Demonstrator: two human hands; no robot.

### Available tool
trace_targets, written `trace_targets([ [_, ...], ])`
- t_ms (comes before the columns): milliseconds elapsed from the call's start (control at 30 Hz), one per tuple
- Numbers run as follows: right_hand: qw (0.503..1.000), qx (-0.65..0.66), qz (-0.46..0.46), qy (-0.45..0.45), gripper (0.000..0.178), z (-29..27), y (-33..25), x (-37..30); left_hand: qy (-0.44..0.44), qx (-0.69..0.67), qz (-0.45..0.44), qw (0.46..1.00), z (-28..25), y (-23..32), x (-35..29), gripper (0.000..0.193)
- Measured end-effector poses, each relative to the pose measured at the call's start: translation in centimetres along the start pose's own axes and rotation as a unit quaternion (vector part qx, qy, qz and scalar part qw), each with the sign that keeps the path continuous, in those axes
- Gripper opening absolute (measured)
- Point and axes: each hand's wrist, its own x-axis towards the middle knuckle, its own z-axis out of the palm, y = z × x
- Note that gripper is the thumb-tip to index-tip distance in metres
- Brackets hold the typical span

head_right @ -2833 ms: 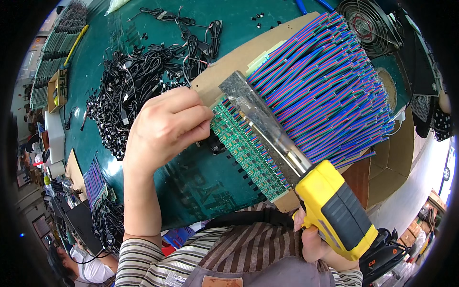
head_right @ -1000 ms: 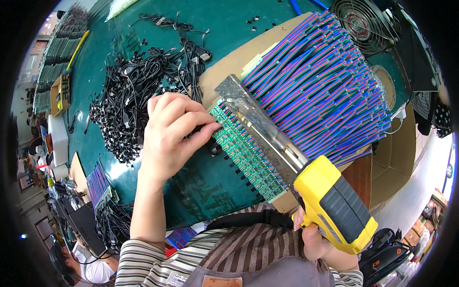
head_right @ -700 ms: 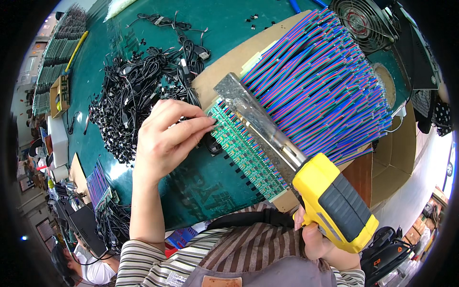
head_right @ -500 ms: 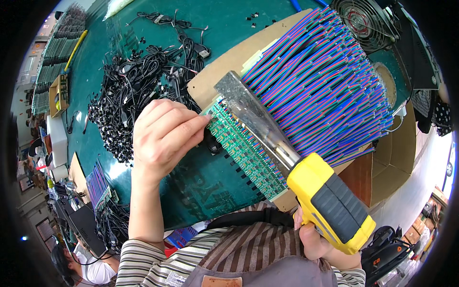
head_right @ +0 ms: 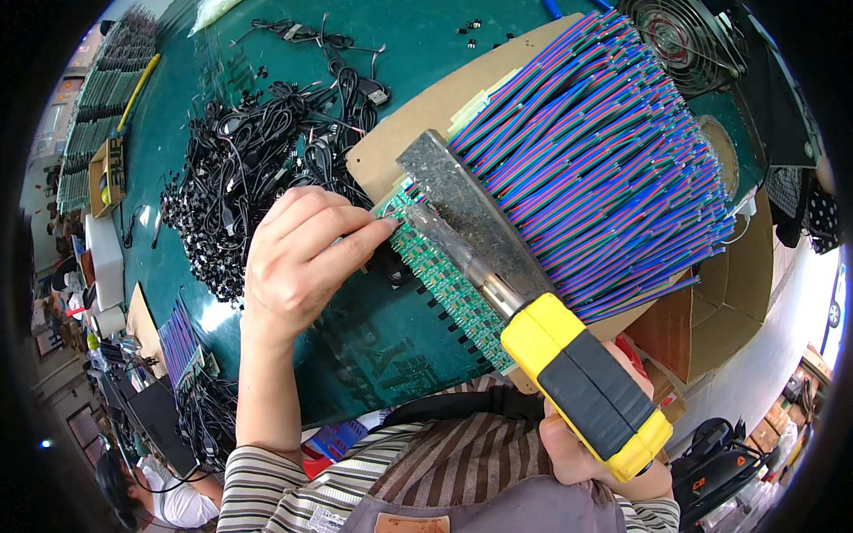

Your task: The person attaches cables to circuit boards by aligning wire leads onto the board by hand and soldering the connections with a soldering gun.

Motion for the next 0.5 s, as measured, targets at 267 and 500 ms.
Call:
trace_targets([
  [267,0.969,0.150,0.077,0.179,0.037,1.9,-0.8,0.5,0.002,-0.021,-0.006,1.000,0.2,-0.3,-0.2,0.028],
  [500,0.999,0.000,0.042,0.018,0.062,0.2,-0.3,0.1,-0.044,-0.049,-0.035,0.997,-0.2,-0.6,0.1,0.022],
])
